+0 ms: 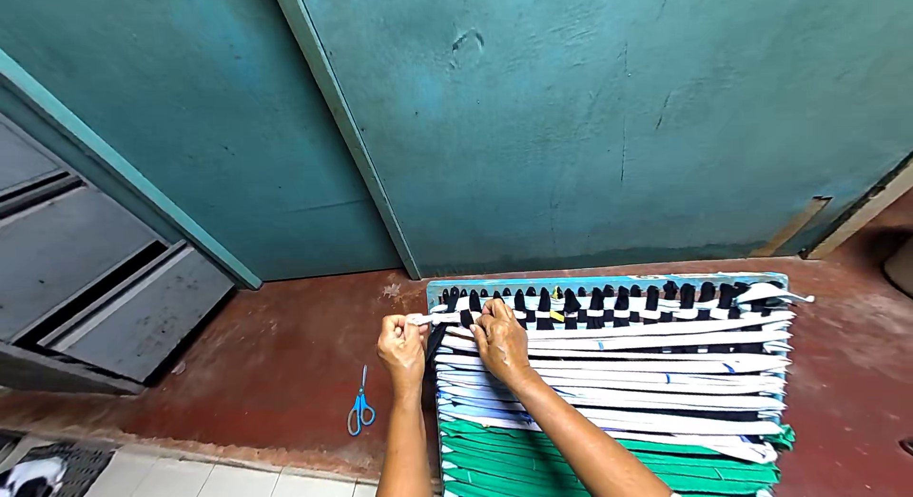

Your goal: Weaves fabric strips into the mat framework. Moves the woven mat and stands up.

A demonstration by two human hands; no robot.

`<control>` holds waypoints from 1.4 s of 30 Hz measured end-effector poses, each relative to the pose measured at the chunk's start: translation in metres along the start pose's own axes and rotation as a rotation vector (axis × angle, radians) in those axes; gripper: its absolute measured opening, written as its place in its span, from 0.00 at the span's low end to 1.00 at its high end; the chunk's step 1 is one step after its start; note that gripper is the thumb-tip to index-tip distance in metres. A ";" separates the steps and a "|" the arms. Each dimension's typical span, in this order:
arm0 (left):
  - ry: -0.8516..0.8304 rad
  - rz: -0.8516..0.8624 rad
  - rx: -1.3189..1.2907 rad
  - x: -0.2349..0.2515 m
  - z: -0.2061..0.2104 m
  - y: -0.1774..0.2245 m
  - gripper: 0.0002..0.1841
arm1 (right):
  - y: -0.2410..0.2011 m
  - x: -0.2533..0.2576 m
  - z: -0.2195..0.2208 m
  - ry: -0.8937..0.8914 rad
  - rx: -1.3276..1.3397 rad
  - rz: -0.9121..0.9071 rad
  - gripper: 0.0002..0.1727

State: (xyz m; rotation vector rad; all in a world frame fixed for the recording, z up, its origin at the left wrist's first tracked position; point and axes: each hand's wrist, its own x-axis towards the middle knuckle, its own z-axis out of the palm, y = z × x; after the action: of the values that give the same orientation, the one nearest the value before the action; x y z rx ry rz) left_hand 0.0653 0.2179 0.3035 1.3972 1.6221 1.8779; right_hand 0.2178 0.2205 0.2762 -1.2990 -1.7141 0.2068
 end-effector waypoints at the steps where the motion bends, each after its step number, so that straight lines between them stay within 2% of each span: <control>1: 0.001 -0.132 -0.155 -0.003 0.001 0.002 0.03 | 0.001 0.000 0.001 0.013 -0.014 -0.004 0.07; 3: 0.008 -0.314 -0.381 -0.009 0.001 0.006 0.09 | 0.002 -0.001 0.004 0.031 -0.035 -0.010 0.07; 5: 0.008 -0.371 -0.523 -0.009 -0.003 0.005 0.12 | 0.003 -0.001 0.007 0.059 -0.053 -0.029 0.06; 8: 0.014 -0.316 -0.582 -0.002 -0.018 -0.001 0.13 | 0.003 -0.001 0.007 0.070 -0.080 -0.048 0.06; 12: 0.008 -0.216 -0.509 0.001 -0.032 -0.010 0.12 | 0.004 0.000 0.009 0.065 -0.137 -0.077 0.06; 15: -0.091 -0.080 -0.391 -0.006 -0.038 -0.007 0.11 | 0.003 0.001 0.004 0.106 -0.091 -0.148 0.05; 17: -0.152 0.096 -0.258 -0.009 -0.042 -0.006 0.06 | -0.004 0.004 -0.004 0.074 0.057 -0.242 0.09; 20: -0.184 0.334 -0.085 -0.018 -0.040 0.000 0.04 | -0.020 0.009 -0.011 -0.209 0.327 -0.374 0.15; 23: -0.176 0.452 -0.001 -0.024 -0.036 0.006 0.05 | -0.027 0.012 -0.007 -0.334 0.428 -0.468 0.13; 25: -0.205 0.411 -0.064 -0.025 -0.034 0.007 0.06 | -0.021 0.012 -0.003 -0.299 0.447 -0.481 0.10; 27: -0.283 0.224 -0.222 -0.024 -0.034 0.005 0.06 | -0.012 0.010 0.000 -0.258 0.446 -0.473 0.09; 29: -0.367 0.028 -0.246 -0.018 -0.030 -0.002 0.11 | -0.005 0.006 0.002 -0.233 0.380 -0.466 0.08; 31: -0.463 -0.030 -0.048 -0.014 -0.022 -0.008 0.17 | -0.002 0.004 0.005 -0.228 0.263 -0.465 0.06; 34: -0.622 0.029 0.317 -0.006 -0.012 -0.009 0.22 | -0.003 0.002 0.013 -0.257 0.088 -0.447 0.07; 36: -0.693 0.055 0.532 -0.001 -0.007 -0.003 0.24 | -0.006 0.002 0.016 -0.286 0.001 -0.417 0.08; 39: -0.823 -0.070 0.941 0.006 0.000 0.027 0.25 | -0.013 0.004 0.014 -0.324 -0.117 -0.339 0.10; 42: -0.885 -0.109 1.069 0.011 0.005 0.040 0.23 | -0.017 0.004 0.011 -0.279 -0.202 -0.309 0.09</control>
State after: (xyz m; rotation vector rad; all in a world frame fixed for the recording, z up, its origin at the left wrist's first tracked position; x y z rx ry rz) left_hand 0.0778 0.2157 0.3430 1.9757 2.0802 0.0521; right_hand 0.1981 0.2209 0.2831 -1.1675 -2.1949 0.0350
